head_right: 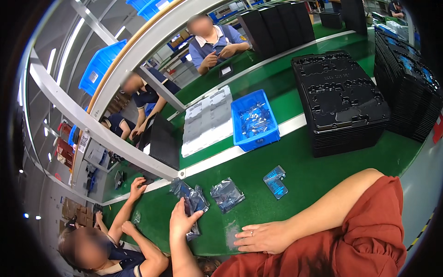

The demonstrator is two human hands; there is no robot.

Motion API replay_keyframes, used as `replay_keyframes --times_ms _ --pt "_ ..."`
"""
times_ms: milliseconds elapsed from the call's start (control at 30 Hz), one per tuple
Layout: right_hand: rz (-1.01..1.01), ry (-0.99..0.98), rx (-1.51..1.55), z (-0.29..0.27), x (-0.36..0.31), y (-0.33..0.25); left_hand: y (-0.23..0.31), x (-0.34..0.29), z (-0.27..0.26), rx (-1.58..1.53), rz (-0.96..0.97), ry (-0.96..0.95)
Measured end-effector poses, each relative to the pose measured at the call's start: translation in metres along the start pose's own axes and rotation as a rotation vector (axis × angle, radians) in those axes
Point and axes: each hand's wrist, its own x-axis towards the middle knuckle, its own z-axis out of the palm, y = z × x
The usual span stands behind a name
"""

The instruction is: The person unpacks small electronic components from plastic bags and places them into a black plastic tray. The person repeats this process, handling multiple items and organizing them into the tray on a green workbench.

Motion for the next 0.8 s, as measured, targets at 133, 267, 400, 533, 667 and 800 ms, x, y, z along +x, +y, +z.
replay_keyframes --times_ms 133,267,400,533,667,800 --pt "0.018 0.007 0.007 0.0 -0.004 0.0 0.02 -0.006 -0.002 -0.087 -0.064 0.122" --pt "0.017 0.017 0.009 -0.001 -0.004 -0.001 0.008 -0.007 0.002 -0.151 -0.038 0.248" --pt "0.008 0.036 0.005 -0.003 -0.002 -0.001 -0.007 -0.019 -0.002 -0.271 -0.084 0.344" --pt "0.044 0.03 0.025 -0.003 -0.004 0.001 -0.026 -0.03 0.009 -0.462 -0.172 0.258" --pt "0.044 0.009 0.025 -0.005 0.0 -0.002 -0.044 -0.043 0.026 -0.758 -0.284 0.352" --pt "0.065 -0.032 0.004 -0.013 -0.002 -0.005 -0.042 -0.043 0.029 -0.972 -0.291 0.443"
